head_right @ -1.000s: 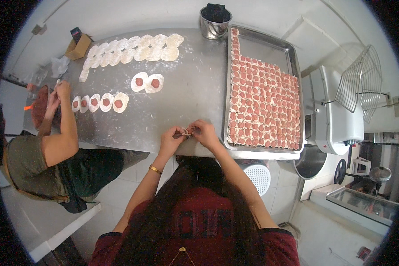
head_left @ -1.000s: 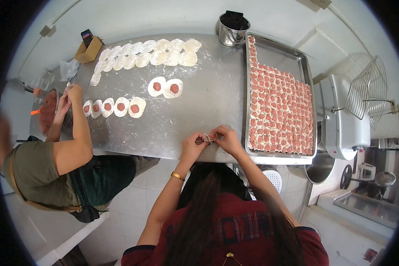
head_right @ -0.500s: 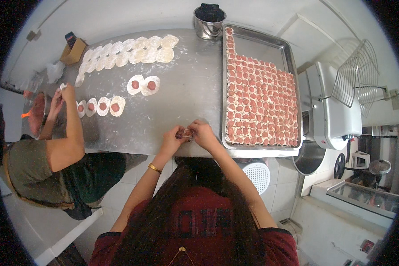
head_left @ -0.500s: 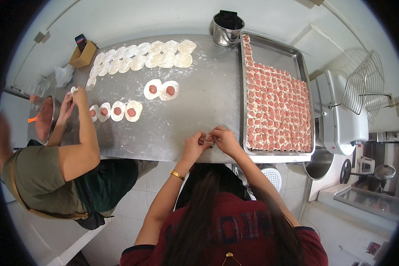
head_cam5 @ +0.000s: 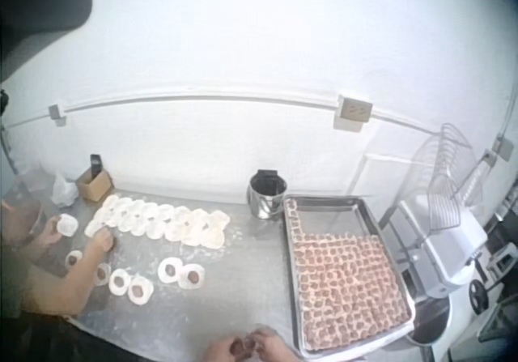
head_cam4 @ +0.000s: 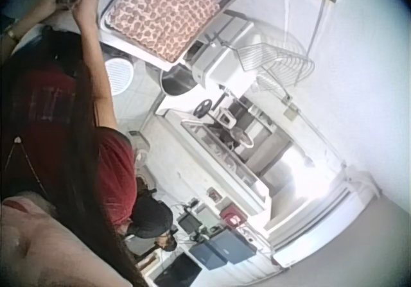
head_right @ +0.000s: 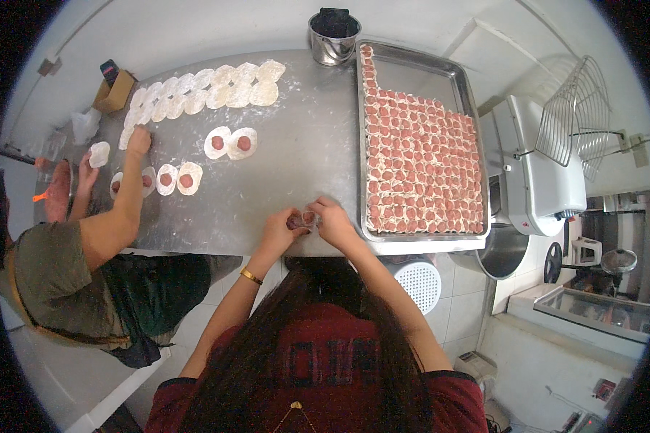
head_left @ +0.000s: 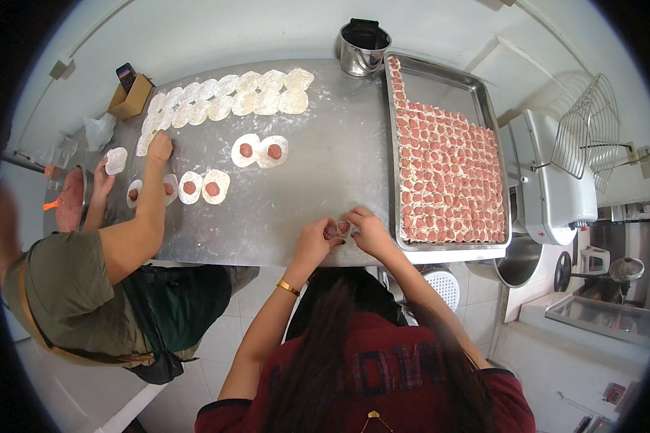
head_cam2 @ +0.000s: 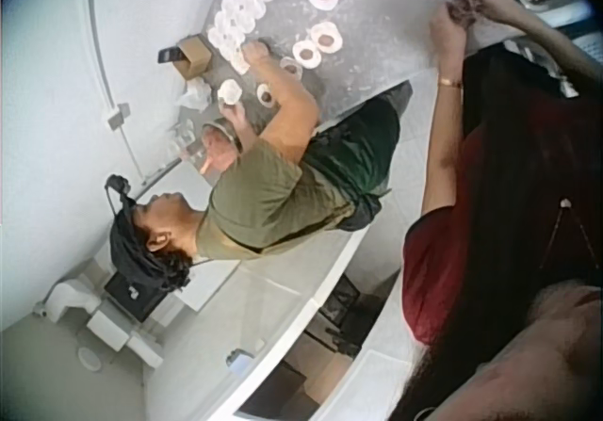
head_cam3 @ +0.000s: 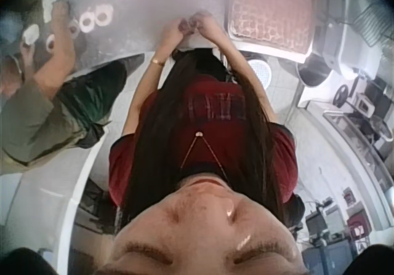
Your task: The person places small portions of ground meat onto round dough wrappers, folds them into sealed parcels, and arranges them on a metal tray. A coworker assists by preparing additional wrappers on the table.
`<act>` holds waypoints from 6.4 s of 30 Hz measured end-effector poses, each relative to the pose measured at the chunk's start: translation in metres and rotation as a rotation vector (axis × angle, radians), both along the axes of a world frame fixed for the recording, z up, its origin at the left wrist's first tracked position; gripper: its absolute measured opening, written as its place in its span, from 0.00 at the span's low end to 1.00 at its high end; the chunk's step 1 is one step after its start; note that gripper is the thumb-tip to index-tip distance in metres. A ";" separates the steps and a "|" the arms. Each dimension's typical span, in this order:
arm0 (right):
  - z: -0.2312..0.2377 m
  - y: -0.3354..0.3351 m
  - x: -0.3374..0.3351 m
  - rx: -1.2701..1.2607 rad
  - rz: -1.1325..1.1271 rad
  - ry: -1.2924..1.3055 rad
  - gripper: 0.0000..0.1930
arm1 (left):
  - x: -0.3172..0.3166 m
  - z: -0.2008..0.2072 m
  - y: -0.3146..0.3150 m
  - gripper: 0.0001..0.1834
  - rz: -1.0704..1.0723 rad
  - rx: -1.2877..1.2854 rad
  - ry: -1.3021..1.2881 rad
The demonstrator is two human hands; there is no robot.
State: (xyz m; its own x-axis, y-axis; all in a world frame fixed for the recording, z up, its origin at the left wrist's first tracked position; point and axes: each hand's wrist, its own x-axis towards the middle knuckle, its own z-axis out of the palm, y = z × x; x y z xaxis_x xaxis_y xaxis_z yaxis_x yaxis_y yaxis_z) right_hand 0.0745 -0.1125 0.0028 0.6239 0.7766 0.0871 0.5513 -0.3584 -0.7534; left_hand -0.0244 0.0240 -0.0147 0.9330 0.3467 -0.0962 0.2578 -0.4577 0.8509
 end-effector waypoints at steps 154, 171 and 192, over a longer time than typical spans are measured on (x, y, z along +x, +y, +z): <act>-0.016 0.056 0.112 -0.013 0.151 -0.014 0.13 | 0.032 -0.021 0.029 0.08 0.922 0.173 -0.014; -0.036 0.077 0.056 0.435 -0.326 1.215 0.18 | 0.032 -0.029 0.034 0.11 0.717 -0.634 -0.245; 0.015 0.044 0.020 0.515 -0.203 0.899 0.15 | 0.030 -0.004 0.009 0.07 0.526 -1.046 -0.374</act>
State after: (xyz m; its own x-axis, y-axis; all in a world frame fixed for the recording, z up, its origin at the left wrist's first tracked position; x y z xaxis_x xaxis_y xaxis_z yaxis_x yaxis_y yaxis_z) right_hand 0.0948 -0.0688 0.0178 0.7371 0.6508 -0.1823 -0.3198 0.0983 -0.9424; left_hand 0.0052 0.0326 -0.0191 0.7330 0.6054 -0.3103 -0.1333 0.5751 0.8072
